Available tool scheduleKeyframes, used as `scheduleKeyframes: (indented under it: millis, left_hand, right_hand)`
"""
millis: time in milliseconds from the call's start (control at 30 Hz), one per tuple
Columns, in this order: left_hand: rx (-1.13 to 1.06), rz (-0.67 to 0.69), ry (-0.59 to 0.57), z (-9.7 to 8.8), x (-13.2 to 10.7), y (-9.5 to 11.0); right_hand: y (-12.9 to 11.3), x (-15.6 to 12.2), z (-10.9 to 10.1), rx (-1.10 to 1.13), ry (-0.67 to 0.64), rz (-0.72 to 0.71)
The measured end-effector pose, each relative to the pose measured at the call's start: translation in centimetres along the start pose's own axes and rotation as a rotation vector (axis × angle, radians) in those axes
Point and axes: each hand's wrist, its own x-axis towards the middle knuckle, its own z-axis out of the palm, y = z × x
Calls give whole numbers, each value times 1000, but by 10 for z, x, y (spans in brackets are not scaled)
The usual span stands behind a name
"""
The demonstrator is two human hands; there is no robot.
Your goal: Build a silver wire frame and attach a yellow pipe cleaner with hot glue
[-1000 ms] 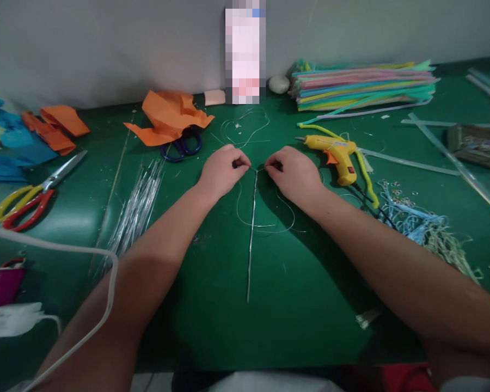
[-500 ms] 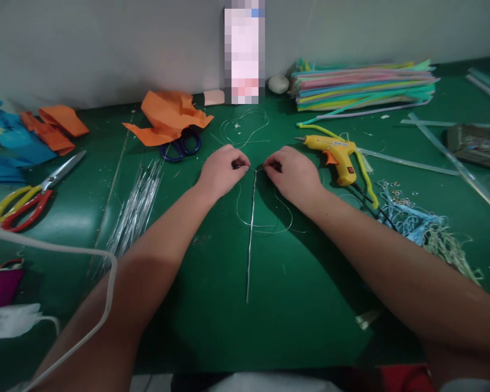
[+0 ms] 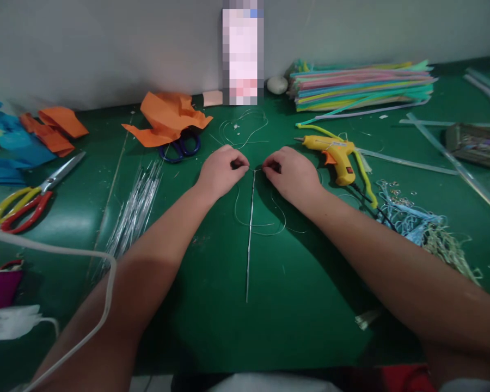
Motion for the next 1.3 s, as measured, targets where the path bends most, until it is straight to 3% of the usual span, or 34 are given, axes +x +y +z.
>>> scheduleKeyframes:
  millis: [567,767,867,1000,1100,1200,1300]
  left_hand:
    - [-28,13,17,0,-2,1]
    - [-50,204,178,-13,-12,7]
    - [27,327,117,-27,-23,25]
    - [206,401,-136,-39,-42,52]
    - [397,460,-302,-40,-59,61]
    - [498,445,-347,-36,-75,59]
    - [469,453,-333,-30,-88,51]
  right_hand:
    - [2,2,-2,99,29,50]
    - [-2,5,-15,166,90,73]
    - [-13,0,-42,170,172,-6]
    - [-36,-15,-92,274,230,-126]
    - [-46,-29,-116,228,230,-218]
    - [-46,-47,-112,115,70,-374]
    - [-45,-76,-82,29,-129,-682]
